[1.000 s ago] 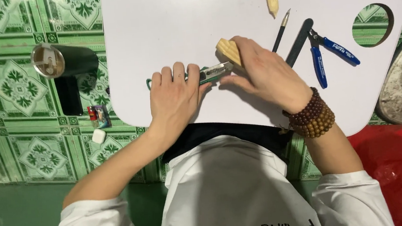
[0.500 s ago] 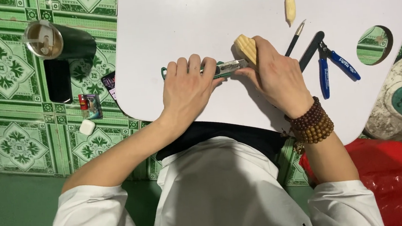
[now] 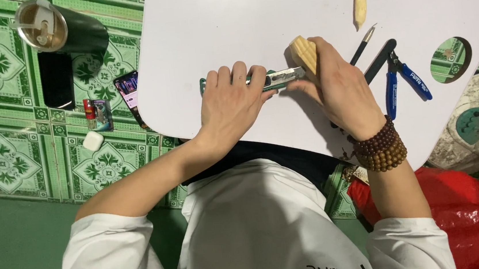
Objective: The person carves a small piece of wood using a utility knife and a small carving tool.
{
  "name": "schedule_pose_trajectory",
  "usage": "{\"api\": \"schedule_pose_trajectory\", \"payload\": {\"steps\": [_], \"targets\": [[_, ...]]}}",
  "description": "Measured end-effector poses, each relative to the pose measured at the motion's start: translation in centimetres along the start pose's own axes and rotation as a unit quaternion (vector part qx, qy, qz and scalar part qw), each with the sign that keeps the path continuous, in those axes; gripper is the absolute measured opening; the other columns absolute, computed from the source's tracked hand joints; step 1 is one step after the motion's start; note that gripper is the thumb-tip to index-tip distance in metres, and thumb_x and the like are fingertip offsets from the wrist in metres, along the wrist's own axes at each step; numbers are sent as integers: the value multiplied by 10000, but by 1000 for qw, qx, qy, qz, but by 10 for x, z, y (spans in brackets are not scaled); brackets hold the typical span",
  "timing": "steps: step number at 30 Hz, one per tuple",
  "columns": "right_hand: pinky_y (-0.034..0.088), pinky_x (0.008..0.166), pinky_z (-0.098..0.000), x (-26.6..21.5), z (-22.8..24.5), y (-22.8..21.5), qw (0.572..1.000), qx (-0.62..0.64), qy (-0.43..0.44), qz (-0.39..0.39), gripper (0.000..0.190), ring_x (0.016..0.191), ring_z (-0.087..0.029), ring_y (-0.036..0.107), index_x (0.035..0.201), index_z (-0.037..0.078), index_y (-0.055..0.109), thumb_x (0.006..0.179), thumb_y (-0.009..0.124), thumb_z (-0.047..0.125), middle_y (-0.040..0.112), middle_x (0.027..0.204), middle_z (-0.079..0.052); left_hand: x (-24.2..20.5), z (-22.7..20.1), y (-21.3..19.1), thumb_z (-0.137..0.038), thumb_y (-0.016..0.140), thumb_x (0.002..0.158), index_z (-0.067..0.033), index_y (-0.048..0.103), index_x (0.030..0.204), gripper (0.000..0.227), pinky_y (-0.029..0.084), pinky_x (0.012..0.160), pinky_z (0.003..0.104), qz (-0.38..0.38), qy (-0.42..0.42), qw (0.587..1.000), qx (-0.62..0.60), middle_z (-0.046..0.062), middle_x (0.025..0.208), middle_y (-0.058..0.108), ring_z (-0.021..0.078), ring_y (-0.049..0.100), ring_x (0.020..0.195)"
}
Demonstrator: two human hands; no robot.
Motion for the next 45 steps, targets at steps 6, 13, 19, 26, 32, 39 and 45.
{"api": "schedule_pose_trajectory", "payload": {"steps": [6, 13, 19, 26, 32, 39, 45], "targets": [[563, 775, -577, -3, -4, 1, 1000, 17, 4, -1, 689, 955, -530, 688, 1480, -101, 401, 1002, 712, 287, 628, 1058, -313, -3, -4, 1, -507, 559, 993, -91, 576, 974, 417, 373, 593, 359, 4, -6, 1000, 3, 26, 748, 400, 218, 479, 580], [533, 785, -496, -7, -10, 13, 1000, -7, -28, -4, 723, 1035, -468, 624, 1571, -58, 169, 1100, 623, 251, 517, 1401, -358, -8, -5, 15, -717, 632, 988, -183, 573, 1061, 542, 352, 616, 326, 45, -61, 990, 117, 17, 878, 491, 176, 427, 653], [469, 582, -459, -3, -6, 12, 1000, 9, 9, -4, 652, 707, -365, 546, 1517, -74, 243, 1113, 532, 349, 559, 1146, -271, -9, -4, 17, -718, 643, 976, -187, 569, 1066, 544, 359, 621, 331, 50, -78, 989, 117, 15, 896, 500, 179, 449, 670], [456, 562, -453, -2, -7, 14, 1000, 2, 20, -9, 623, 694, -346, 506, 1480, -56, 286, 1108, 513, 389, 542, 1025, -221, -9, -3, 17, -734, 608, 994, -194, 555, 1038, 544, 345, 628, 334, 50, -84, 987, 129, 12, 891, 484, 179, 430, 664], [450, 564, -445, -1, -7, 14, 1000, 3, 18, -12, 621, 688, -324, 500, 1466, -58, 305, 1104, 494, 410, 526, 1005, -195, -8, -4, 18, -718, 596, 1005, -193, 558, 1035, 527, 345, 621, 334, 63, -89, 986, 128, 13, 880, 483, 174, 425, 653], [427, 634, -421, -2, -11, 11, 999, 40, 18, 21, 541, 710, -313, 525, 1480, -29, 314, 1121, 574, 280, 537, 934, -170, -3, -5, -2, -788, 749, 887, -195, 568, 985, 627, 350, 623, 321, 17, -108, 989, 98, -3, 830, 485, 162, 420, 643], [384, 605, -360, -5, -12, 12, 993, 101, -24, 50, 565, 668, -228, 449, 1507, -54, 321, 1122, 493, 323, 543, 950, -141, 16, -13, -69, -24, 531, 1051, -126, 568, 820, 255, 322, 540, 233, -24, -143, 976, 164, -26, 652, 426, 81, 344, 567]]}}
Point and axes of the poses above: each hand's wrist, its own x-axis towards the middle knuckle, its own y-axis out of the palm, z = x × y, the point moved 9 cm from there along x, towards the middle knuckle
